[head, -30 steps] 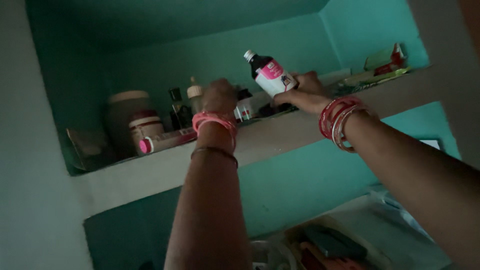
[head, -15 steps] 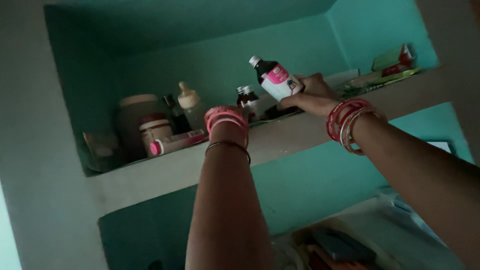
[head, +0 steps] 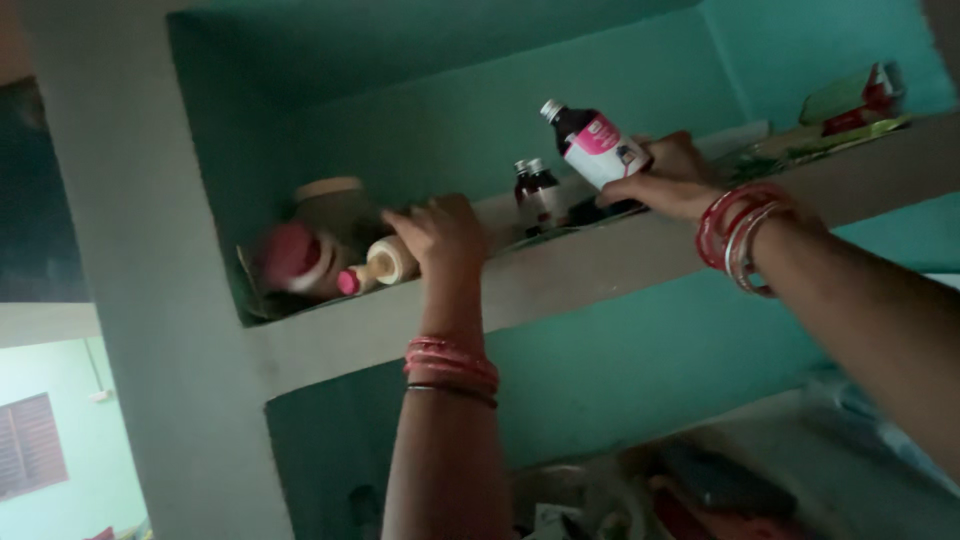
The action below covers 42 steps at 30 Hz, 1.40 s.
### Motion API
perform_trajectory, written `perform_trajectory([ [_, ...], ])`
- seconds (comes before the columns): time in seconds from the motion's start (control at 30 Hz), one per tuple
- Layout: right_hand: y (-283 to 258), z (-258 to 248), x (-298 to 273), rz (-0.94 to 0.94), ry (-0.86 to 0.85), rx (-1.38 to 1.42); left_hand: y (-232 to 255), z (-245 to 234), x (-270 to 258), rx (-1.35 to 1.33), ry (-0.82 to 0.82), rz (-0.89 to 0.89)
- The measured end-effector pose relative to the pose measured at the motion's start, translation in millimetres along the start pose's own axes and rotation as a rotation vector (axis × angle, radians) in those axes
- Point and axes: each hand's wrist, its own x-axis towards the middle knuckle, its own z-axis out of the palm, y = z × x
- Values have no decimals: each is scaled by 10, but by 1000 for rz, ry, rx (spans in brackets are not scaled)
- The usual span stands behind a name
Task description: The person organizes various household items on a wooden table and a wall shelf. They place a small blue object into a basket, move a plastic bag, and arrange a plastic container with small items. They also place bottles and small packets onto a wall shelf.
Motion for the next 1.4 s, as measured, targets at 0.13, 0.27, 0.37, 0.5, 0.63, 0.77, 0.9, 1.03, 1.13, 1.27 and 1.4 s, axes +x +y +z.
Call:
perform_trajectory([
  [0.13,32,7,21,23,-20,-44,-77,15,29,-123,-141,118],
  [0.27,21,-34,-9,-22,-20,-31,-363,-46,-38,-212,-96,182],
  [0.37,22,-6,-8,20,-37,-57,-567,-116,-128,-284,-151,154],
  [0.5,50,-8,-5,21,-31,-88,-624,-226,-187,-295,-185,206],
  [0.63,34,7,61,18,-27,-103,-669,-253,-151,-333,-208,140],
  [0.77,48,23,41,14,0,-78,-579,-161,-65,-364,-15,405],
  [0.9,-7,6,11,45,-20,-74,-384,-115,111,-293,152,546],
  [1.03,-60,-6,-79,-15,-4,-46,-154,-6,218,-120,174,648],
  [1.13,-124,-27,-93,-2,-22,-66,16,69,267,-170,8,562],
  [1.27,-200,-88,-134,45,-56,-109,120,42,371,-310,-278,482],
  [1.4,-278,-96,-184,63,-51,-51,-80,-48,402,-590,-239,308],
])
